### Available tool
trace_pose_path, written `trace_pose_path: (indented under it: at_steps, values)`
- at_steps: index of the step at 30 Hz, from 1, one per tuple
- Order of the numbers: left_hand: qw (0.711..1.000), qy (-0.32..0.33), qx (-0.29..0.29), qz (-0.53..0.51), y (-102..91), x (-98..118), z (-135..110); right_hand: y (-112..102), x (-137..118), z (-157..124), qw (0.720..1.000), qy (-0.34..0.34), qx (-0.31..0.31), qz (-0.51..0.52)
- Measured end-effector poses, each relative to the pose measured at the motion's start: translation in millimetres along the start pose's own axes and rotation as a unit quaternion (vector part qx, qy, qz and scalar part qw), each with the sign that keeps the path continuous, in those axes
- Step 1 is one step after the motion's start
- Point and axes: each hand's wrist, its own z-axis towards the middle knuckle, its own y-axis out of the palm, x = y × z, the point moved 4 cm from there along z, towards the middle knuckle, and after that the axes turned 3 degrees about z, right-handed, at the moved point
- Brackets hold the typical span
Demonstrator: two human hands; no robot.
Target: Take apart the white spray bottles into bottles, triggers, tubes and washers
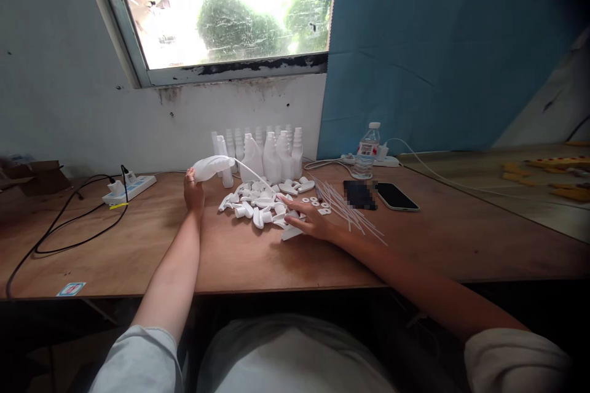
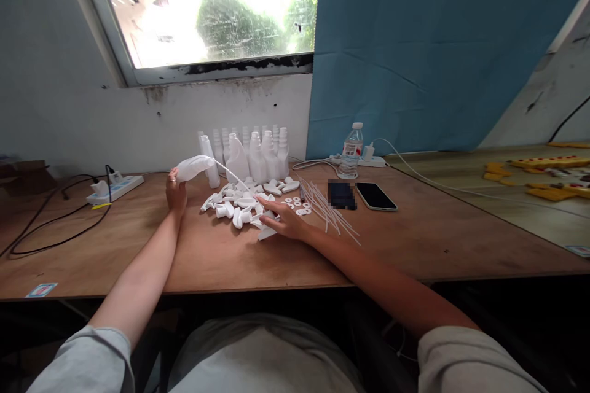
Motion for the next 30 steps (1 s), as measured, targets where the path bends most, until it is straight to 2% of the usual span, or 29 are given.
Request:
trace_pose_path:
  at_steps: [11,30]
  values:
    - [0.997,0.056,0.005,-0.047,1.8,6.7,-0.3,-2.6,-1.2,2.1,1.0,0.022,-0.018,-0.004]
    - [0.996,0.024,0.057,-0.061,-1.9,-6.1,2.0,-3.6,1.2,0.7,1.0,0.016,0.002,0.004]
